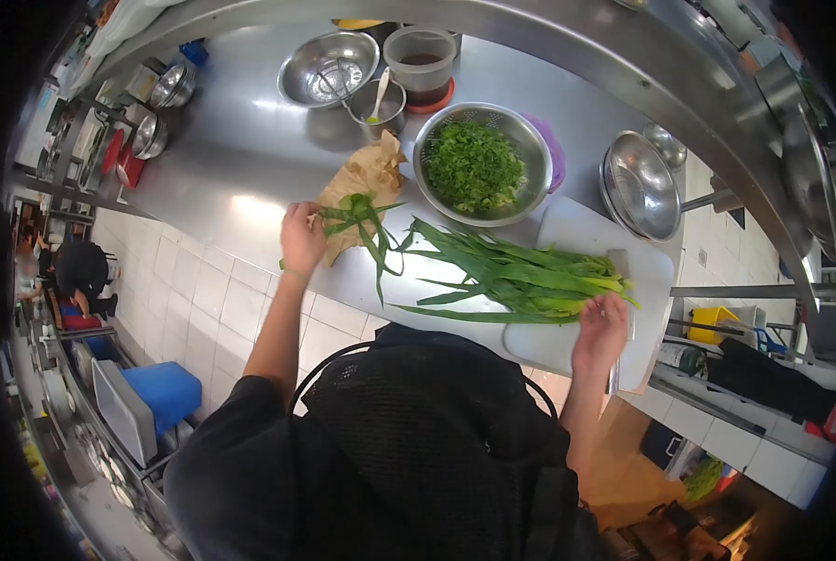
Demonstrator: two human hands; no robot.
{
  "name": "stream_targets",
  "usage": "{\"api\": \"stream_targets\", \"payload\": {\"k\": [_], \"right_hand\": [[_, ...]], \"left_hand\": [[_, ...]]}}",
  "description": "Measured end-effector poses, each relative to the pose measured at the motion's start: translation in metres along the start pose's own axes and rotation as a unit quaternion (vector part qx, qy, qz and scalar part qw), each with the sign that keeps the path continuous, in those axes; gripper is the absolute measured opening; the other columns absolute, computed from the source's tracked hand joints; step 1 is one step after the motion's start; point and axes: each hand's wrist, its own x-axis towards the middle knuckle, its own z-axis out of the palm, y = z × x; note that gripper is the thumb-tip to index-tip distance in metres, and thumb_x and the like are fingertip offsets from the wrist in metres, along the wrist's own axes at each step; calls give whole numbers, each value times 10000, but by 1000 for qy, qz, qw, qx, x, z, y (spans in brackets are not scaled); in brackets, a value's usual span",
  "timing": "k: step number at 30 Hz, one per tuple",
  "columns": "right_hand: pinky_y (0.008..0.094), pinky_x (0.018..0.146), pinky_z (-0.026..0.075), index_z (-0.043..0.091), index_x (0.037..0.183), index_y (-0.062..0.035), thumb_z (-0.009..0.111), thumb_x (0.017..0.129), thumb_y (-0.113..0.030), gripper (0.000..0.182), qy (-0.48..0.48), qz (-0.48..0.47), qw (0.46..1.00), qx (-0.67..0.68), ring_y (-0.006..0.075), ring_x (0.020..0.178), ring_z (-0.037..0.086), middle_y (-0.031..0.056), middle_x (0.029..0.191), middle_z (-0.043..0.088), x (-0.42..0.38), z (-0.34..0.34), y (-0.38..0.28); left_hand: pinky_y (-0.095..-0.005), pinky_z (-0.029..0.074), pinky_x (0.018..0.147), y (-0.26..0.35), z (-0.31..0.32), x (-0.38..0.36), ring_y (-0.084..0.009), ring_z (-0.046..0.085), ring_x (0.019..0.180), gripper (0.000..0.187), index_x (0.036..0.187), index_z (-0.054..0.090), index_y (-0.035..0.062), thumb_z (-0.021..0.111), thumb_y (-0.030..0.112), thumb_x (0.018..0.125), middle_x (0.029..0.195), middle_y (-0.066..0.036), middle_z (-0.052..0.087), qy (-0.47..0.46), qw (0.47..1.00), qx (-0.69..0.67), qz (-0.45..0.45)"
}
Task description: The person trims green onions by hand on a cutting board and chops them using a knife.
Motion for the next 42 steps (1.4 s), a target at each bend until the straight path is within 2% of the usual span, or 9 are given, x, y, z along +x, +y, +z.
{"api": "stream_targets", "payload": {"k": [3,8,13,17,22,28,31,36,42], "right_hand": [[332,825,553,627,1198,-65,665,1002,-97,202,-88,53,993,-61,198,899,661,75,1005,679,-8,62,31],[294,781,545,671,1158,-51,685,987,-77,173,-262,99,942,-186,161,871,668,69,1015,702,-40,156,66],[239,750,504,670,1266,-28,717,934,-13,335,-527,-66,766,-363,76,831,590,10,957,616,-75,202,84],[260,761,517,609,1347,-14,722,936,-9,426,-535,-47,772,-341,93,849,600,14,998,602,-104,217,81],[301,775,554,662,1270,-6,568,1094,-168,257,-357,12,896,-264,144,849,663,72,922,703,-65,156,58],[289,706,471,634,1252,-12,536,1111,-352,381,-181,56,981,42,120,778,562,21,820,604,-15,55,-21],[267,689,461,624,1213,-48,573,1095,-263,251,-44,24,998,-37,114,766,547,8,880,591,24,3,-29],[264,647,444,576,1165,-64,613,1044,-155,156,142,-46,984,-93,126,774,538,17,910,574,37,-31,-1],[294,640,438,442,1301,-77,602,976,-36,365,198,-113,972,-56,151,775,523,57,1016,556,18,-31,-7]], "left_hand": [[-505,525,907,-15,-22,-11,-404,614,1111,305,1152,709,53,682,15,851,1106,-191,659,-167,980,91,-53],[-418,564,810,-28,-22,-13,-319,699,880,301,1145,710,30,739,20,845,975,-129,703,-110,987,111,24],[-268,540,729,74,-77,-12,-109,647,778,190,1103,703,19,659,-13,922,874,-29,669,-144,938,-313,-26],[-262,561,792,171,-54,-51,-128,675,885,239,1147,689,17,731,10,912,1020,-61,684,-180,868,-450,107],[-369,530,922,155,-9,-64,-218,646,1053,308,1167,688,28,794,74,882,1175,-101,662,-34,898,-409,162],[-450,493,1005,-25,-11,-70,-400,616,1135,380,1242,657,30,722,47,869,1204,-215,634,141,967,-138,-159],[-454,493,999,-78,-21,-80,-406,602,1155,378,1232,653,24,721,53,862,1187,-234,618,102,976,-74,-178],[-473,535,883,-98,-32,-81,-398,656,1002,220,1087,684,17,709,73,876,1091,-207,668,-11,996,-14,-88],[-249,488,714,-60,-56,-62,-91,601,805,93,1000,685,-8,675,76,962,926,-24,684,85,904,-328,-262]]}}
